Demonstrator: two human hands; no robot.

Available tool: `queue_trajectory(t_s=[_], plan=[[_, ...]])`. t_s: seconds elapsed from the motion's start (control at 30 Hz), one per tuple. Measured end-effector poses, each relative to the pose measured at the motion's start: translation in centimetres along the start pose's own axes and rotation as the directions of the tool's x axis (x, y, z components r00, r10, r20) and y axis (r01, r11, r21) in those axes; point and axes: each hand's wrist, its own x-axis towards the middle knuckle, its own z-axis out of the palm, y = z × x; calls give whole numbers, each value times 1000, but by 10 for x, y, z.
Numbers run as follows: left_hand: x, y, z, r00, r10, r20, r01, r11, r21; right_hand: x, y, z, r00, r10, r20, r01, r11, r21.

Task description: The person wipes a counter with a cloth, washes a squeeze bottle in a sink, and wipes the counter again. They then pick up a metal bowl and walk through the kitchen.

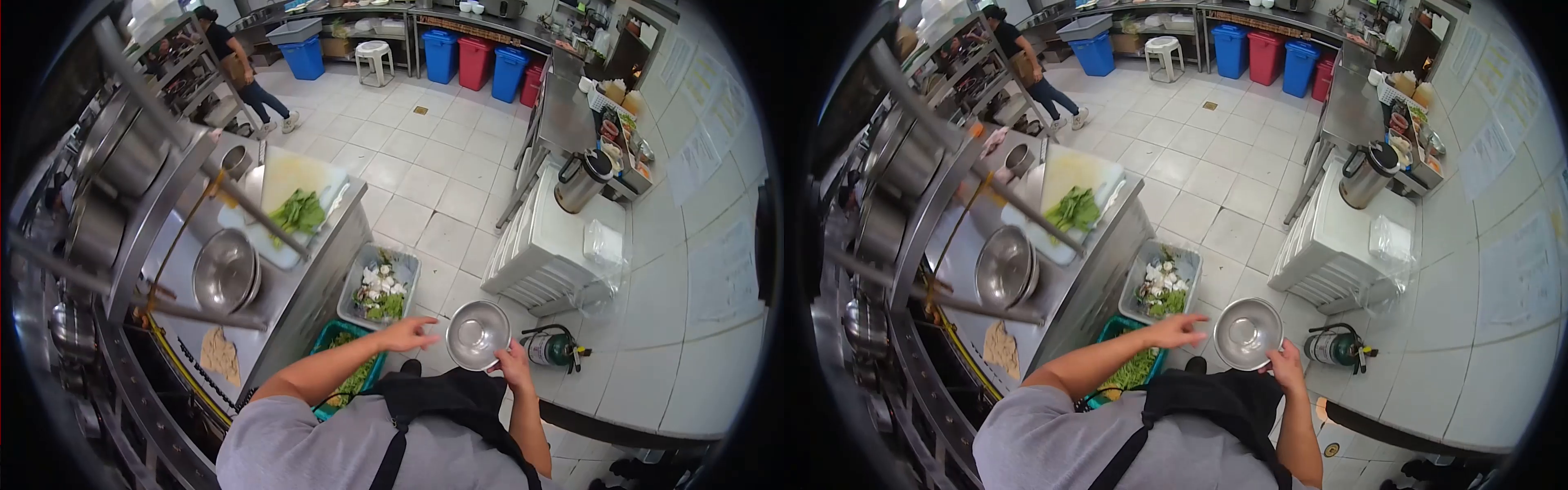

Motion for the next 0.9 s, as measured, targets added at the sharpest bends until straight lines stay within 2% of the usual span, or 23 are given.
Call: queue_trajectory(t_s=[0.07, 0.17, 0.2, 0.23, 0.27, 0.3, 0.33, 0.4, 0.43, 0.47, 0.5, 0.53, 0.6, 0.63, 0.7, 0.73, 0.8, 0.87, 0.9], plan=[[53, 35, -1, 987, -55, 152, 64, 996, -55, 30, -24, -12, 999, 37, -21, -37, 999, -7], [123, 86, -13, 990, 2, 138, 22, 985, -173, 91, -60, -35, 999, -20, -31, 20, 1000, -19], [159, 65, -13, 991, -8, 132, 31, 984, -174, 115, -70, -42, 1000, -14, -21, 14, 1000, -16], [199, 34, -15, 982, 178, -59, -182, 979, -91, 141, -86, -49, 999, -34, 15, 35, 999, -32], [234, 7, -19, 903, 367, -224, -369, 929, 34, 166, -104, -55, 997, -55, 51, 57, 997, -43], [227, 67, -49, 992, -89, -94, 66, 971, -232, 193, -122, -58, 993, -26, 118, 33, 998, -51], [236, 74, -68, 990, -92, -104, 67, 973, -223, 217, -132, -60, 991, -34, 129, 40, 998, -43], [262, 82, -104, 939, -253, -235, 143, 904, -403, 275, -160, -61, 975, 36, 220, -16, 995, -94], [269, 86, -128, 915, -293, -278, 167, 901, -400, 299, -194, -54, 938, 73, 340, -24, 989, -146], [272, 89, -151, 885, -341, -316, 200, 893, -403, 326, -217, -49, 929, 87, 361, -33, 988, -153], [276, 90, -170, 843, -336, -421, 155, 900, -408, 352, -237, -44, 892, 85, 444, 7, 979, -203], [278, 90, -188, 832, -348, -432, 156, 894, -420, 380, -257, -38, 850, 81, 520, 58, 968, -245], [290, 92, -231, 665, -512, -544, 100, 783, -614, 434, -294, -23, 840, 62, 539, 90, 964, -251], [297, 91, -253, 662, -511, -549, 90, 781, -618, 461, -311, -14, 839, 28, 543, 121, 964, -237], [313, 84, -299, 648, -531, -547, -59, 680, -731, 523, -329, 0, 844, -31, 535, 171, 962, -215], [322, 81, -324, 646, -530, -549, -66, 678, -732, 557, -328, 7, 842, -30, 538, 175, 960, -219], [346, 80, -377, 719, -471, -511, -187, 577, -795, 629, -321, 15, 888, 54, 457, 84, 957, -276], [380, 93, -423, 677, -489, -550, -269, 530, -804, 700, -290, 8, 927, 152, 342, -34, 944, -329], [398, 97, -444, 605, -508, -612, -239, 618, -749, 734, -261, -6, 941, 216, 260, -125, 936, -328]])
